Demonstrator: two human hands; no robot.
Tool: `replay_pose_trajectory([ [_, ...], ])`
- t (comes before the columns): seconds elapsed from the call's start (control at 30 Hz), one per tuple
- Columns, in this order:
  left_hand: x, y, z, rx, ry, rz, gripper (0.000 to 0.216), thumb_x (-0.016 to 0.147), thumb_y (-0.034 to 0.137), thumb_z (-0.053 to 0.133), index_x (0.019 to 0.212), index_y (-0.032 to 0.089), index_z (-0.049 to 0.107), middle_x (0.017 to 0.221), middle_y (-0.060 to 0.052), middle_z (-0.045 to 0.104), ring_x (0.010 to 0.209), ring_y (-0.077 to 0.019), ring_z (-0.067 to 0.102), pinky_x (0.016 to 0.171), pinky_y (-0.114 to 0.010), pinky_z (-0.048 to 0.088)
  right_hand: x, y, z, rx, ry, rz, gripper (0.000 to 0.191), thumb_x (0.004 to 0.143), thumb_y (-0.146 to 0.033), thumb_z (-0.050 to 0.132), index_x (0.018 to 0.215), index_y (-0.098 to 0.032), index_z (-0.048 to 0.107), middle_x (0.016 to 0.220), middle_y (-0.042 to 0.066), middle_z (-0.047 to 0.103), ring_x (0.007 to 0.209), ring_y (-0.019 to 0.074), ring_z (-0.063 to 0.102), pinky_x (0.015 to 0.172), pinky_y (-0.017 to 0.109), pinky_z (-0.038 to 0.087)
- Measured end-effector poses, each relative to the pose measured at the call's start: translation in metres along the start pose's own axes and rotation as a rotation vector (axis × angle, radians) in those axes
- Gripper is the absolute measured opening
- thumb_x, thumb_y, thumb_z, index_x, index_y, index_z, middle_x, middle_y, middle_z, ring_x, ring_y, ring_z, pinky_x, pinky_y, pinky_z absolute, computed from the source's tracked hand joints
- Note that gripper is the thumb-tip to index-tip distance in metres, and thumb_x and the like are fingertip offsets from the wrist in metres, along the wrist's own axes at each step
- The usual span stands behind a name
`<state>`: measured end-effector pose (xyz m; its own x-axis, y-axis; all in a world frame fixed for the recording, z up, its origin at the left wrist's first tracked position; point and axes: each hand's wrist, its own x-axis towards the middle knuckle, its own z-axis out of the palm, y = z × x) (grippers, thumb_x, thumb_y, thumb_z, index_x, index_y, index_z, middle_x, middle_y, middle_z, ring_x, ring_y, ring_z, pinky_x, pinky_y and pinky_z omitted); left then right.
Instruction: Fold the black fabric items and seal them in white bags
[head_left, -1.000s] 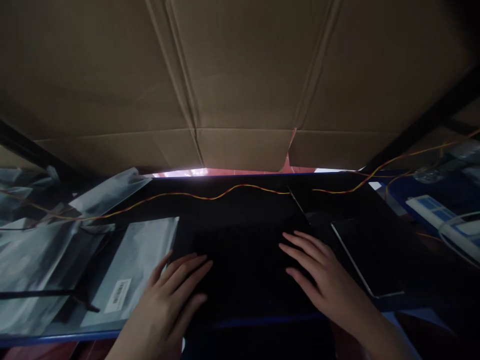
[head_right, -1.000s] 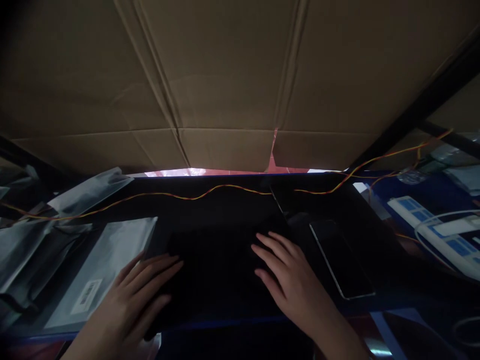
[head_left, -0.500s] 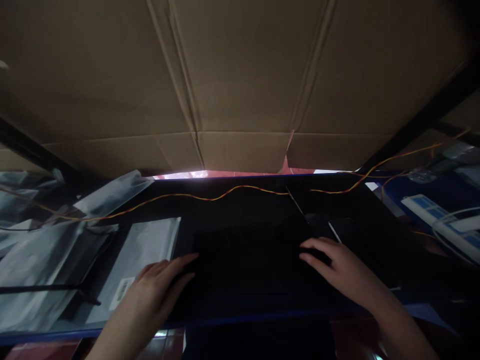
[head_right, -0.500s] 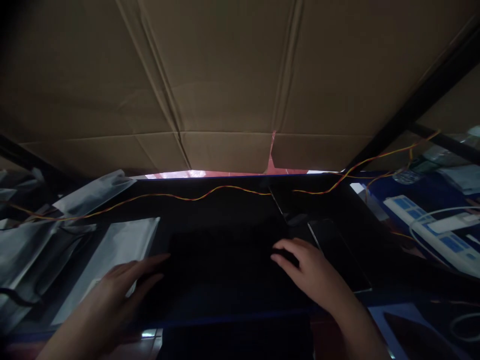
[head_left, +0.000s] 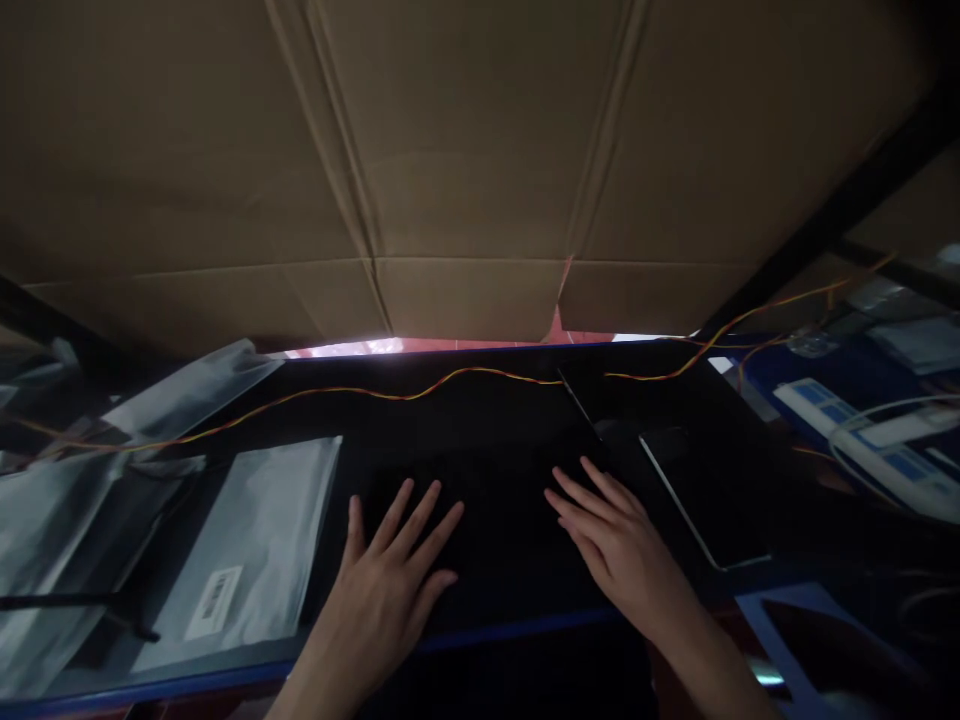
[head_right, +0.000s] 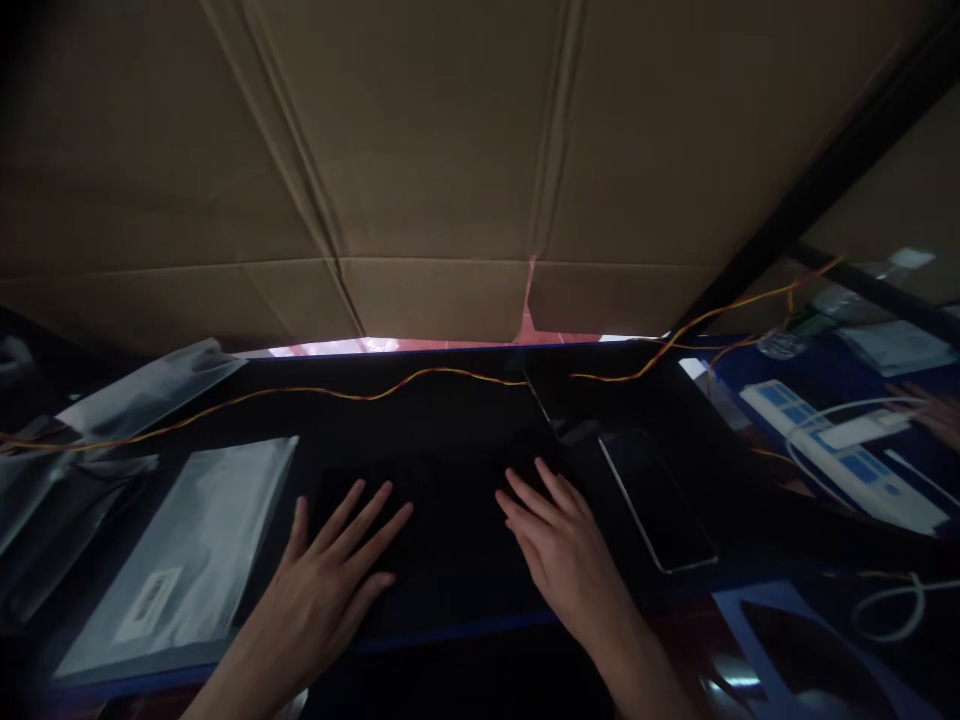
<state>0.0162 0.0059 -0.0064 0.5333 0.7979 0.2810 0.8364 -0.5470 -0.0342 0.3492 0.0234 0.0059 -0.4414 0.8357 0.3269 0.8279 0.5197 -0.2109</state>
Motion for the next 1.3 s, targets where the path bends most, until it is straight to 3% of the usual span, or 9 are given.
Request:
replay_pose_trajectory([
  [0.1, -0.011, -0.01, -0.001, -0.035, 0.009, 0.006, 0.069, 0.108, 0.037, 0.056, 0.173, 0.033, 0.034, 0.172, -0.008, 0.05, 0.163, -0.041, 0.039, 0.131, -0.08, 0.002, -0.013, 0.018, -0.006, -0.026, 0.141, 0.201, 0.038, 0.112, -0.034, 0.053, 0.147, -0.028, 0.068, 0.151, 0.009, 0.07, 0.142, 0.0354, 0.061, 0.113, 0.058, 0.053],
  [0.27, -0.022, -0.01, 0.003, -0.096, 0.041, -0.105, 0.068, 0.108, 0.031, 0.055, 0.173, 0.034, 0.035, 0.173, -0.009, 0.049, 0.165, -0.0399, 0.036, 0.13, -0.08, 0.018, -0.022, 0.041, -0.005, -0.056, 0.27, 0.561, 0.053, 0.1, -0.068, 0.061, 0.117, -0.021, 0.078, 0.129, 0.022, 0.07, 0.118, 0.0468, 0.065, 0.091, 0.068, 0.057],
  [0.37, -0.024, -0.008, 0.007, -0.145, 0.021, -0.137, 0.066, 0.109, 0.03, 0.054, 0.172, 0.035, 0.037, 0.174, -0.008, 0.047, 0.166, -0.0414, 0.034, 0.126, -0.083, 0.026, -0.012, 0.041, -0.004, 0.039, 0.211, 0.55, 0.038, 0.1, -0.059, 0.062, 0.098, -0.024, 0.075, 0.124, 0.017, 0.075, 0.11, 0.0406, 0.071, 0.085, 0.058, 0.061],
  [0.53, -0.025, -0.011, -0.006, -0.272, -0.006, -0.069, 0.058, 0.109, 0.03, 0.053, 0.167, 0.033, 0.047, 0.176, -0.008, 0.045, 0.167, -0.0386, 0.033, 0.125, -0.075, 0.038, 0.017, 0.015, -0.04, 0.149, 0.201, 0.568, 0.014, 0.099, -0.043, 0.063, 0.099, -0.029, 0.065, 0.123, 0.007, 0.083, 0.094, 0.0297, 0.081, 0.07, 0.039, 0.063],
  [0.67, -0.024, -0.012, -0.011, -0.295, 0.023, -0.023, 0.051, 0.108, 0.027, 0.056, 0.159, 0.028, 0.056, 0.172, -0.009, 0.05, 0.165, -0.0372, 0.037, 0.125, -0.073, 0.042, 0.039, -0.035, -0.049, 0.172, 0.325, 0.402, 0.002, 0.1, -0.032, 0.062, 0.099, -0.03, 0.061, 0.137, 0.007, 0.08, 0.112, 0.0303, 0.082, 0.082, 0.041, 0.067],
  [0.8, -0.023, -0.012, -0.006, -0.293, 0.016, -0.011, 0.047, 0.107, 0.027, 0.059, 0.155, 0.028, 0.061, 0.167, -0.009, 0.057, 0.162, -0.0373, 0.043, 0.123, -0.072, 0.045, 0.045, -0.07, -0.01, 0.119, -0.034, 0.149, 0.02, 0.101, -0.021, 0.063, 0.12, -0.024, 0.067, 0.144, 0.013, 0.076, 0.136, 0.0368, 0.071, 0.111, 0.059, 0.06],
  [0.97, -0.022, -0.013, -0.002, -0.279, 0.002, -0.011, 0.044, 0.108, 0.027, 0.059, 0.151, 0.031, 0.065, 0.162, -0.008, 0.062, 0.16, -0.037, 0.047, 0.122, -0.072, 0.047, 0.027, -0.057, 0.002, 0.137, -0.189, 0.058, 0.037, 0.108, -0.032, 0.065, 0.143, -0.022, 0.066, 0.161, 0.01, 0.063, 0.154, 0.0382, 0.054, 0.124, 0.068, 0.048],
  [1.17, -0.022, -0.014, 0.0, -0.293, 0.034, -0.011, 0.043, 0.107, 0.027, 0.061, 0.149, 0.031, 0.067, 0.158, -0.007, 0.065, 0.158, -0.0365, 0.049, 0.123, -0.071, 0.047, 0.017, -0.04, -0.01, 0.151, 0.052, 0.075, 0.043, 0.114, -0.025, 0.051, 0.156, -0.026, 0.06, 0.168, 0.007, 0.057, 0.163, 0.0324, 0.041, 0.129, 0.066, 0.043],
  [1.3, -0.021, -0.013, 0.001, -0.278, 0.041, -0.026, 0.042, 0.107, 0.026, 0.06, 0.149, 0.031, 0.066, 0.155, -0.007, 0.067, 0.155, -0.0359, 0.053, 0.12, -0.071, 0.05, 0.016, -0.032, 0.004, 0.124, -0.124, -0.042, 0.048, 0.113, -0.027, 0.054, 0.161, -0.03, 0.056, 0.173, 0.002, 0.049, 0.167, 0.036, 0.031, 0.128, 0.072, 0.04],
])
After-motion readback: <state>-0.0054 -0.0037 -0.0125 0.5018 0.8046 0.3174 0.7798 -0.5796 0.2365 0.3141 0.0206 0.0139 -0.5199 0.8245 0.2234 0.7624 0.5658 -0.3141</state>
